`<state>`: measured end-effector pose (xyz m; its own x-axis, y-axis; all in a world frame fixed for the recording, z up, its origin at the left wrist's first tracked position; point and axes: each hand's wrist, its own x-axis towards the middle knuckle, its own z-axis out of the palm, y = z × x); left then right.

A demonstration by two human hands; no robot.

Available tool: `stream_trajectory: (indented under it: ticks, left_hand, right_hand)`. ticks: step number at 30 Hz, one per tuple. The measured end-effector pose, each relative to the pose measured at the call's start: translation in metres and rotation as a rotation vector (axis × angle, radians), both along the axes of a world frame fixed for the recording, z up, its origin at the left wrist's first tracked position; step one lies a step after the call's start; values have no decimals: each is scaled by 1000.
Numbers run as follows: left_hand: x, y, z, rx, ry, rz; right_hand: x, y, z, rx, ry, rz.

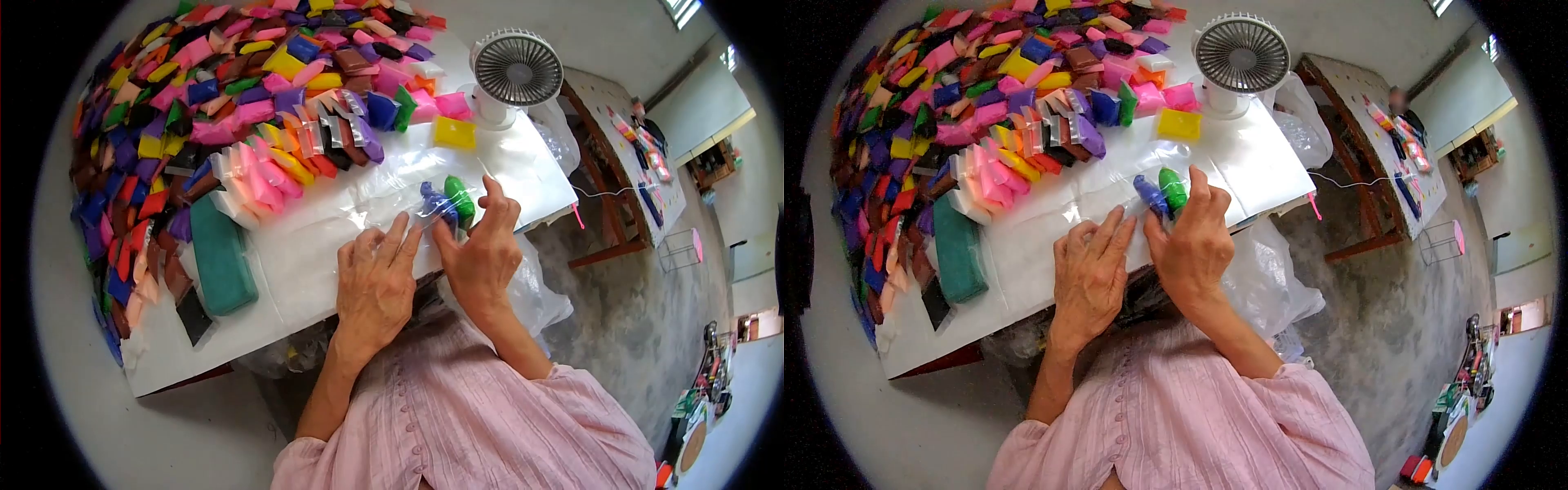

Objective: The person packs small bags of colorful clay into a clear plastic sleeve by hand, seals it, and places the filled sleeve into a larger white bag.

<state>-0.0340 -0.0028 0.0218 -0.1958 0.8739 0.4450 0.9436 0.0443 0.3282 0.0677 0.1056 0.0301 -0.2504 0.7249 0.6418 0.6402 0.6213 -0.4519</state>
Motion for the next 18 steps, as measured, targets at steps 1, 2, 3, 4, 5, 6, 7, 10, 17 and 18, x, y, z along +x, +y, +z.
stream_trajectory:
  ticks: [1, 2, 3, 4, 5, 6, 7, 10, 17, 18]
  left_hand:
    - [0, 0, 0, 3, 6, 4]
    - [0, 1, 0, 7, 12, 9]
    - [0, 1, -1, 14, 16, 11]
    - [0, 1, -1, 21, 20, 13]
    - [1, 1, -2, 28, 23, 15]
    - [1, 2, -3, 26, 33, 29]
    - [2, 2, -5, 24, 44, 43]
    - [6, 3, -4, -16, 78, 83]
    - [15, 0, 2, -99, 150, 118]
    - [16, -1, 7, -72, 110, 108]
  right_hand:
    - [4, -4, 5, -35, -20, 10]
    - [8, -5, 7, -70, -40, 20]
    - [9, -3, 6, -42, -47, 24]
    - [11, -1, 4, -14, -54, 27]
    - [12, 1, 3, 13, -61, 32]
    - [12, 3, 4, 87, -83, 27]
    - [12, 5, 5, 160, -106, 23]
    - [7, 9, 0, 107, -73, 76]
    - [3, 12, -8, 52, -52, 120]
    - [2, 13, -9, 59, -52, 123]
